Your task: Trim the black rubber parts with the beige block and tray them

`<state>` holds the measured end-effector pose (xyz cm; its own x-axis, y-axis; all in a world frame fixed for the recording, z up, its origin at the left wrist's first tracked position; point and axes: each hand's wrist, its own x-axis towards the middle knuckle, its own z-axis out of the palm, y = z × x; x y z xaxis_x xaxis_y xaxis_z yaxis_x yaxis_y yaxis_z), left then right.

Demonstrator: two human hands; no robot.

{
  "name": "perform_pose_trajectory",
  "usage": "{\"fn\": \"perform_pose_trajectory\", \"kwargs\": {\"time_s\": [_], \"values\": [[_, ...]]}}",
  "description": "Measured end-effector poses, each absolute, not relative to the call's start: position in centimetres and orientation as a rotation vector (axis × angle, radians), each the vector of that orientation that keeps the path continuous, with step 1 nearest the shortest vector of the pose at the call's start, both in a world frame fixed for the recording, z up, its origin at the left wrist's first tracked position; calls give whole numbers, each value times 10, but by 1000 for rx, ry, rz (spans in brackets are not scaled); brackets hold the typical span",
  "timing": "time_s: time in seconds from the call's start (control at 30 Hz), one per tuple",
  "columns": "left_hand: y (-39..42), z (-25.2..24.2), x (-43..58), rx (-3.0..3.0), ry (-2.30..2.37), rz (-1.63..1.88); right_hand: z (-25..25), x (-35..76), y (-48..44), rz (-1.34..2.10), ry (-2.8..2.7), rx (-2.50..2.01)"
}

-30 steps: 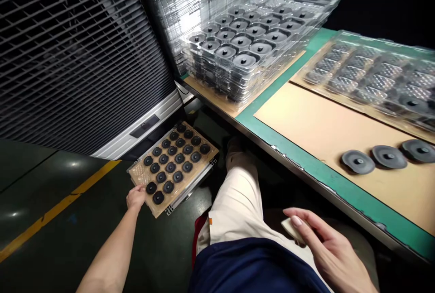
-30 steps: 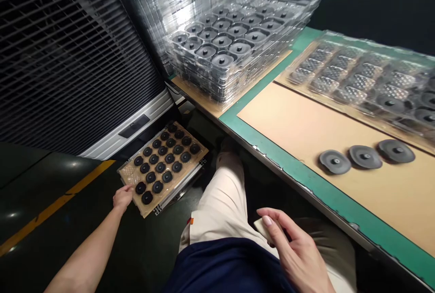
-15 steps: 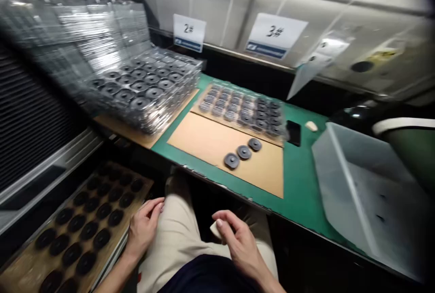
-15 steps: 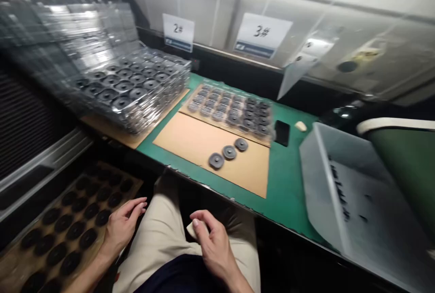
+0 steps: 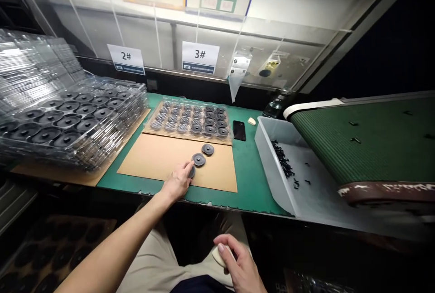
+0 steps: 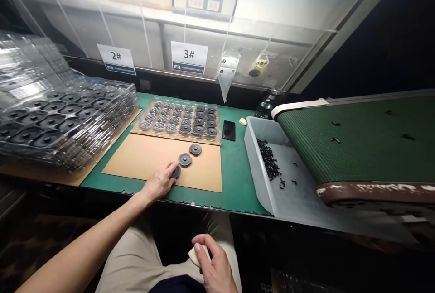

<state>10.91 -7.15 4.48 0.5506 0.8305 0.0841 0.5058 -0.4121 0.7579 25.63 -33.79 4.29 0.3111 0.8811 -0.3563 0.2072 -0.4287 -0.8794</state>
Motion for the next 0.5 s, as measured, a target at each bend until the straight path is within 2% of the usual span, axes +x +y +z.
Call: {"fn": "perform_pose_trajectory", "kwargs": {"time_s": [0.23, 0.4, 0.5], "values": [[-91, 54, 97, 1760, 1235, 659, 44, 262, -335, 1151, -1131, -1836], [-168, 56, 87, 1264, 1136, 599, 53, 244, -313, 766, -1485, -1719], [-216, 56, 73, 1038, 1084, 542, 57, 234, -304, 736, -1625, -1650]]}}
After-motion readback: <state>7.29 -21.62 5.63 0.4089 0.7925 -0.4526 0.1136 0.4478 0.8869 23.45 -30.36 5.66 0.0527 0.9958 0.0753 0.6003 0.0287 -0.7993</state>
